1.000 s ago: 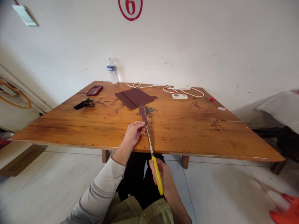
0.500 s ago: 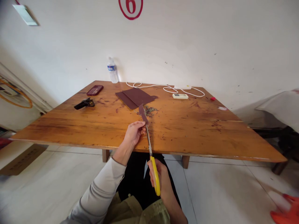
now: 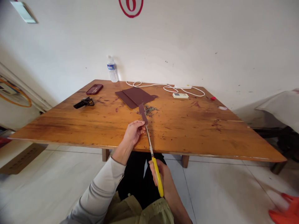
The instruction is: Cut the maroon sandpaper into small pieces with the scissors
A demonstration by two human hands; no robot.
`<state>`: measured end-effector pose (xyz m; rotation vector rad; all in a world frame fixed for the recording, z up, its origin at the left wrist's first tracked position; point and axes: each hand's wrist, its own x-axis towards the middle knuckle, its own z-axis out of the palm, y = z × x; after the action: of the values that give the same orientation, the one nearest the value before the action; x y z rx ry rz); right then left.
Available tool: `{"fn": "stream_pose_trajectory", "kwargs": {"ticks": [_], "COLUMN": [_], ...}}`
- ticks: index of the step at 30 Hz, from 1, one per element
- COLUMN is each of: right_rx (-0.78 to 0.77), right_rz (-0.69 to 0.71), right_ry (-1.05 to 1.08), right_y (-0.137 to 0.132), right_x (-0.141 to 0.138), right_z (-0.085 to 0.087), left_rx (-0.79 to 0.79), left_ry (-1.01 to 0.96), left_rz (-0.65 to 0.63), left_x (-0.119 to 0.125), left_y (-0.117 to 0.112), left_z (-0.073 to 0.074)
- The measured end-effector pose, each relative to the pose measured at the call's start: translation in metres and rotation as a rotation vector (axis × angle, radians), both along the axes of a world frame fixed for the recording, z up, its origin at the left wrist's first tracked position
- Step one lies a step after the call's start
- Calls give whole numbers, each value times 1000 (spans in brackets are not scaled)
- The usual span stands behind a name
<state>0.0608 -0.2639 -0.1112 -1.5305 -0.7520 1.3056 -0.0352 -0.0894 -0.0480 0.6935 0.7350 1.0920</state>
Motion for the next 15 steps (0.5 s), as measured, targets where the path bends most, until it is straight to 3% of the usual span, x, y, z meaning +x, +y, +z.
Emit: {"fn": "stream_pose_trajectory", "kwargs": {"ticks": [6,15], "right_rx": [-53,-9], "right_rz": [-25,20], "right_ry": [-61,-78], "right_y": [6,2], "right_x": [9,16], "right_z": [-8,11], "left_rx": [19,19], "left_ry": [5,21], "left_rz": [-19,-30], "left_x": [0,0], "left_y": [0,1], "left_z": [-1,-1]}}
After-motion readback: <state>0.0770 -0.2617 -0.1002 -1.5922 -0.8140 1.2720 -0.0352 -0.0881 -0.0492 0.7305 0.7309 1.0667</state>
